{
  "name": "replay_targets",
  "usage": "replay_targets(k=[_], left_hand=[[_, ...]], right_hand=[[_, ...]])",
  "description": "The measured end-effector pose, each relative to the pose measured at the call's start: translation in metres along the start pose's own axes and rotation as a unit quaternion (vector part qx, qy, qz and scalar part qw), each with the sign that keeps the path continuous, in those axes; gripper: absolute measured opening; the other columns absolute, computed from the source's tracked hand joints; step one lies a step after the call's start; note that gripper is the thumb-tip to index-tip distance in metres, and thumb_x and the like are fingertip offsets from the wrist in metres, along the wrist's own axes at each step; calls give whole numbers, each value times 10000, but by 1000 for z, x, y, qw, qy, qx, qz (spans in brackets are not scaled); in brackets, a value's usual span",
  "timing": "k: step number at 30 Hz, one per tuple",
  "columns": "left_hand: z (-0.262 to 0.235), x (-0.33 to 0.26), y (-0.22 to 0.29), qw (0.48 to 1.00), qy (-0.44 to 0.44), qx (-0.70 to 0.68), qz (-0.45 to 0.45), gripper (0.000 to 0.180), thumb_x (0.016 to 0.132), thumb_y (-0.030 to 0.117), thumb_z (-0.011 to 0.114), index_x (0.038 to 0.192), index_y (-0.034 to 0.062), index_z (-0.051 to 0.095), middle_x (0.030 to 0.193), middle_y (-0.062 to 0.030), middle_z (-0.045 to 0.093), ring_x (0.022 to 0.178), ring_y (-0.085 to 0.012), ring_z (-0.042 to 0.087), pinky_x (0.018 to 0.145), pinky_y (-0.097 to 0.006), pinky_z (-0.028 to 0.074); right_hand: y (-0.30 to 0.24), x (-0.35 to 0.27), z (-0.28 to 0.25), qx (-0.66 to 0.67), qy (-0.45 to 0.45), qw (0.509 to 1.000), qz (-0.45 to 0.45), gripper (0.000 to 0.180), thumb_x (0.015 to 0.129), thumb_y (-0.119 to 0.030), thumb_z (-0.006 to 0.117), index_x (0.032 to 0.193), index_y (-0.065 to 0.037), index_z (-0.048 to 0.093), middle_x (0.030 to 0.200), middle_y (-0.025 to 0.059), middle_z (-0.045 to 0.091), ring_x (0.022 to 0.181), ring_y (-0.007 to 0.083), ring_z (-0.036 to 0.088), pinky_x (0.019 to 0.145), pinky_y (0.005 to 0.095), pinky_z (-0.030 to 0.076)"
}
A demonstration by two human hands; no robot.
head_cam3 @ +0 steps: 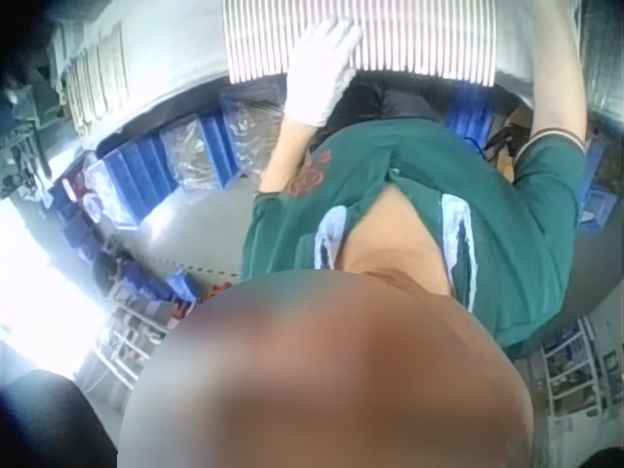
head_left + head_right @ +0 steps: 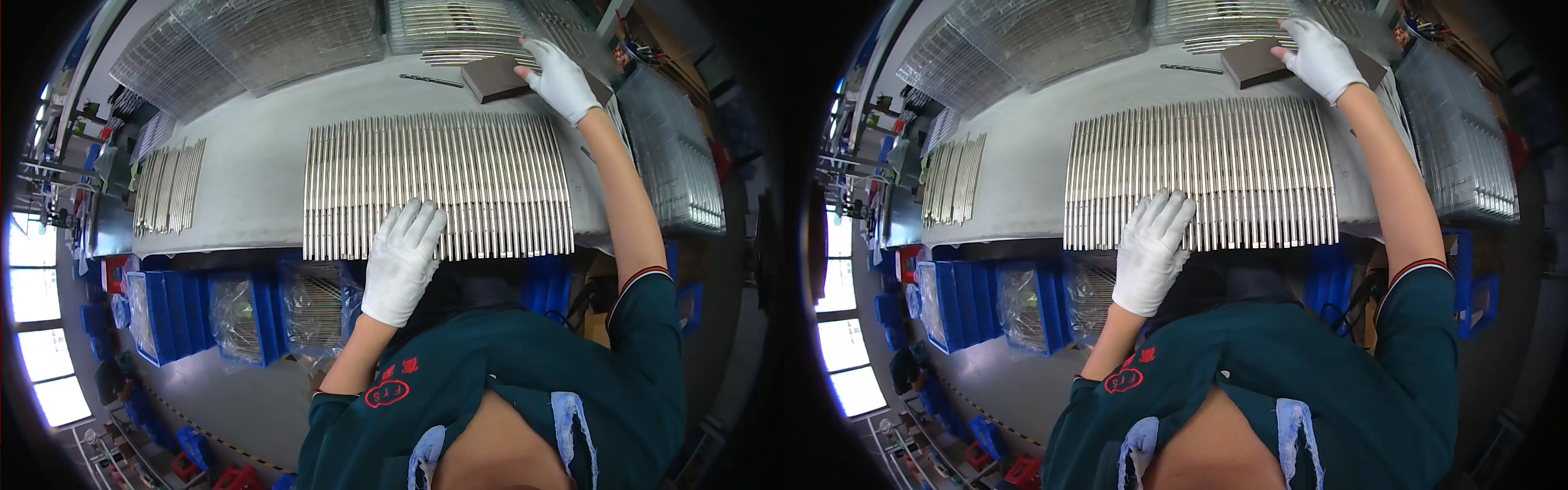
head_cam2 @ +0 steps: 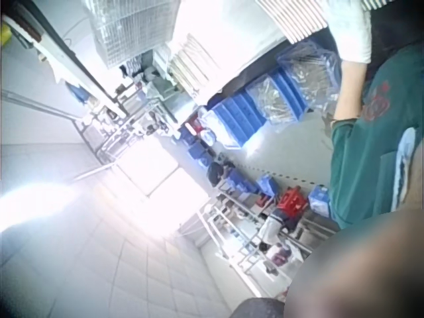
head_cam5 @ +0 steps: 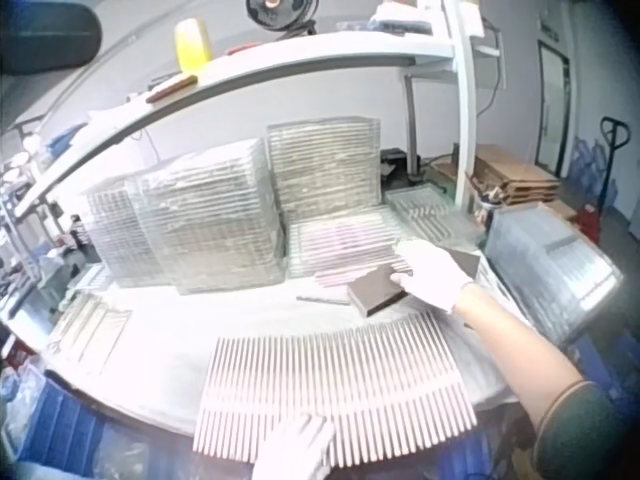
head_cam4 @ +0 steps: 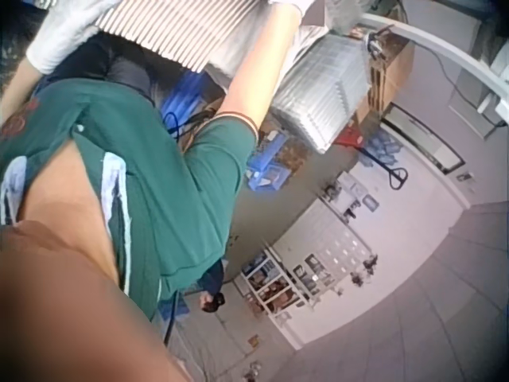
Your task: Aligning and organizing thin metal rods or slats on a workbench using an alignment block in a manufacturing setting.
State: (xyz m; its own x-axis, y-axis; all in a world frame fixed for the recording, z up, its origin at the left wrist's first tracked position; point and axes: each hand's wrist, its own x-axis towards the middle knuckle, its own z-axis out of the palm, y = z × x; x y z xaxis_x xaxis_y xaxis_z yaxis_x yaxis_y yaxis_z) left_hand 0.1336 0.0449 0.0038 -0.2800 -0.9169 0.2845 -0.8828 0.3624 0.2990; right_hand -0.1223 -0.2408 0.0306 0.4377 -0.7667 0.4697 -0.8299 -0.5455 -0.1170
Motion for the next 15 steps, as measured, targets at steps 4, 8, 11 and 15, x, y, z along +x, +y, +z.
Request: replay_targets(k=[4, 8, 11, 15], left_hand=[[1, -1, -1, 1000, 2, -15, -6, 764, 615, 29, 780, 1330, 57, 513, 1344, -126, 545, 1280, -339, 488, 1089, -471, 375], [4, 0, -2, 1000, 22, -23, 1, 729, 616, 32, 775, 1303, 55, 531, 1324, -121, 558, 1251, -337, 511, 1067, -473, 393], [4, 0, -3, 1000, 17, -15, 8, 654, 647, 55, 749, 1265, 40, 538, 1303, -112, 554, 1256, -308, 502, 1092, -456, 378], [7, 1, -4, 1000, 25, 2, 19, 602, 685, 108, 736, 1255, 55, 551, 1288, -107, 565, 1243, -310, 514, 1078, -446, 395]], right_hand=[[33, 16, -19, -136, 12, 987, 85, 569, 919, -422, 618, 1362, -74, 535, 1349, 165, 571, 1227, 333, 556, 1012, 417, 458], [55, -13, -44, -171, -246, 930, 213, 637, 889, -398, 645, 1434, -118, 474, 1326, 174, 586, 1158, 371, 596, 962, 434, 485], [52, -31, -53, -148, -184, 950, 206, 604, 910, -378, 626, 1469, -240, 442, 1329, 141, 593, 1159, 366, 598, 960, 429, 485], [24, -47, -59, 69, 54, 987, 132, 553, 895, -265, 688, 1421, -253, 518, 1270, 105, 637, 1122, 271, 638, 958, 353, 489]])
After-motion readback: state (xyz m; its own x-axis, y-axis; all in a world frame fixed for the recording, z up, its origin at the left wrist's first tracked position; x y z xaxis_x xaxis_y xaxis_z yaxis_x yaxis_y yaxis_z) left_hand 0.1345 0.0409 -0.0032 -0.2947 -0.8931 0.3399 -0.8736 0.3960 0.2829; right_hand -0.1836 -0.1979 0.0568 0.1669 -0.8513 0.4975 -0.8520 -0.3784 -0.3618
